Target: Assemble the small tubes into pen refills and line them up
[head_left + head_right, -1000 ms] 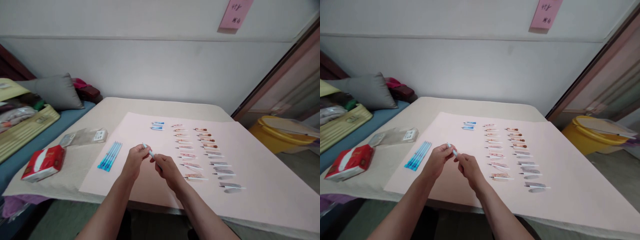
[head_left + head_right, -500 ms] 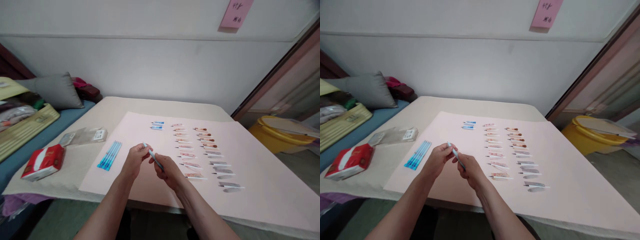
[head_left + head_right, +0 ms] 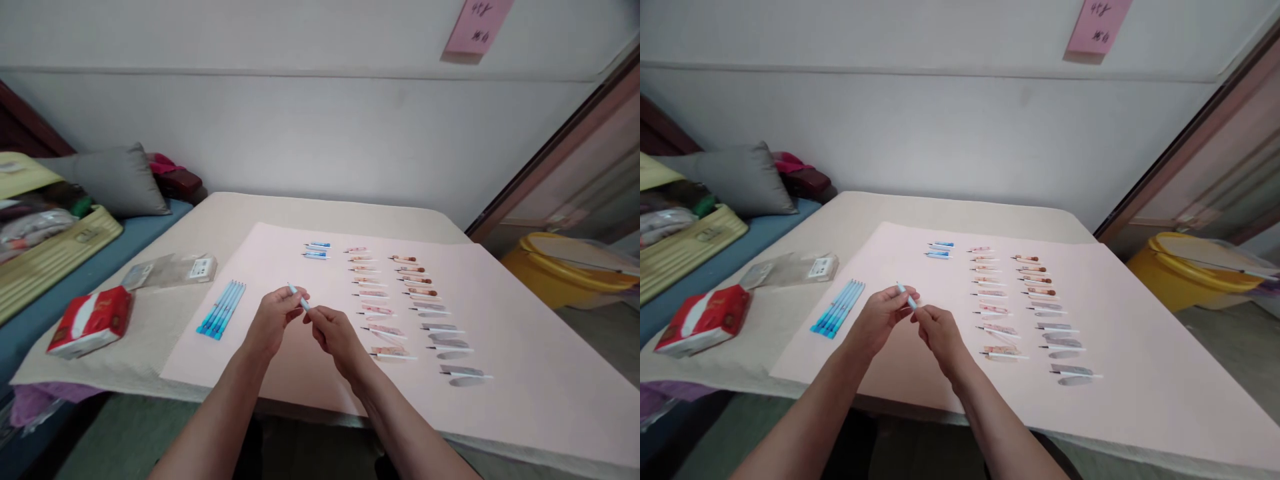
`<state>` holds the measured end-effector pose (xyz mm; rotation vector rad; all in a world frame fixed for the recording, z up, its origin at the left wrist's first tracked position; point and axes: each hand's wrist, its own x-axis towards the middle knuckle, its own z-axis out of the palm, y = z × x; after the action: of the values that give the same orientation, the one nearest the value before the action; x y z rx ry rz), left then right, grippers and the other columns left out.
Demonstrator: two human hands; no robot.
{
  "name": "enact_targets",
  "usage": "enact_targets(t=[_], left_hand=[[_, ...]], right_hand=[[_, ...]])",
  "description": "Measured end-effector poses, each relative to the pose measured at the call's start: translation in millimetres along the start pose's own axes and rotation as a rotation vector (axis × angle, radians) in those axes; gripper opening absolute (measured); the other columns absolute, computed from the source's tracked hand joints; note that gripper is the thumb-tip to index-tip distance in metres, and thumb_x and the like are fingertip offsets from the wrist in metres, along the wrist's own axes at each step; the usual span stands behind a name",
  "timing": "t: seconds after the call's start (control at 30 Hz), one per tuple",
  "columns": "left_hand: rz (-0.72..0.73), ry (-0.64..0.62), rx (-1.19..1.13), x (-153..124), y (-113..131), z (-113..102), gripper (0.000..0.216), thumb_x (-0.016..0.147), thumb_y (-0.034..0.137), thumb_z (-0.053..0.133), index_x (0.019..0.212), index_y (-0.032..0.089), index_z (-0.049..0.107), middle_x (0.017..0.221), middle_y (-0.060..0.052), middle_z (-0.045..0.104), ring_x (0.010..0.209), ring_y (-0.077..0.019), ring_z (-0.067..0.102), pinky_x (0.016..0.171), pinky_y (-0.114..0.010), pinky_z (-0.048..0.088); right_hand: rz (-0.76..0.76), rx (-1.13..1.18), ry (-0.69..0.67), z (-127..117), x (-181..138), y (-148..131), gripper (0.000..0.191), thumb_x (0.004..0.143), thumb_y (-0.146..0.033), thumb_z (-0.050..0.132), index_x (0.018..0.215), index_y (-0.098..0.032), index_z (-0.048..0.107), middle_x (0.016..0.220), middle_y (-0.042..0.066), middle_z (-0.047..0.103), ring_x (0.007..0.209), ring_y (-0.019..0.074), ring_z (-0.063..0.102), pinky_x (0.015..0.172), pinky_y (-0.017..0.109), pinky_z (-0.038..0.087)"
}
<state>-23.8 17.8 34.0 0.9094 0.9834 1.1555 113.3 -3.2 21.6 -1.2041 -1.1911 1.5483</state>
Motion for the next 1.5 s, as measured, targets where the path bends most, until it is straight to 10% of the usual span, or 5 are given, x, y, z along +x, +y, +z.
enact_targets(t=[0.5,0.87,1.5], left_hand=[[0.053,0.095,0.157,0.4,-6.4,0.5,0.024,0.070,0.037,0.066,0.064,0.015,0.058,0.065,-0.001,0.057,0.063,-0.0121,0.051,0.072,-0.029,0.041],[-0.017,-0.113,-0.008,0.0,-2.5,2.3,0.018,0.074,0.029,0.061,0.075,0.011,0.064,0.067,-0.004,0.058,0.057,-0.0101,0.048,0.065,-0.027,0.040],[-0.007,0.126,-0.089,5.7,-6.4,-8.1,0.021,0.071,0.033,0.067,0.074,0.012,0.065,0.081,-0.006,0.062,0.079,-0.0147,0.056,0.081,-0.031,0.044]], right_hand=[[0.056,0.161,-0.008,1.8,0.3,0.6,0.029,0.082,-0.041,0.054,0.072,-0.015,0.056,0.041,-0.009,0.036,0.036,0.0033,0.022,0.038,0.021,0.009],[0.351,0.685,-0.332,-1.7,5.0,6.8,0.030,0.086,-0.045,0.051,0.078,-0.017,0.051,0.041,-0.011,0.032,0.031,0.0022,0.011,0.034,0.019,0.006],[0.185,0.338,-0.070,4.3,1.8,8.0,0.046,0.084,-0.058,0.043,0.081,-0.014,0.056,0.054,-0.002,0.052,0.036,0.0055,0.036,0.038,0.020,0.021]])
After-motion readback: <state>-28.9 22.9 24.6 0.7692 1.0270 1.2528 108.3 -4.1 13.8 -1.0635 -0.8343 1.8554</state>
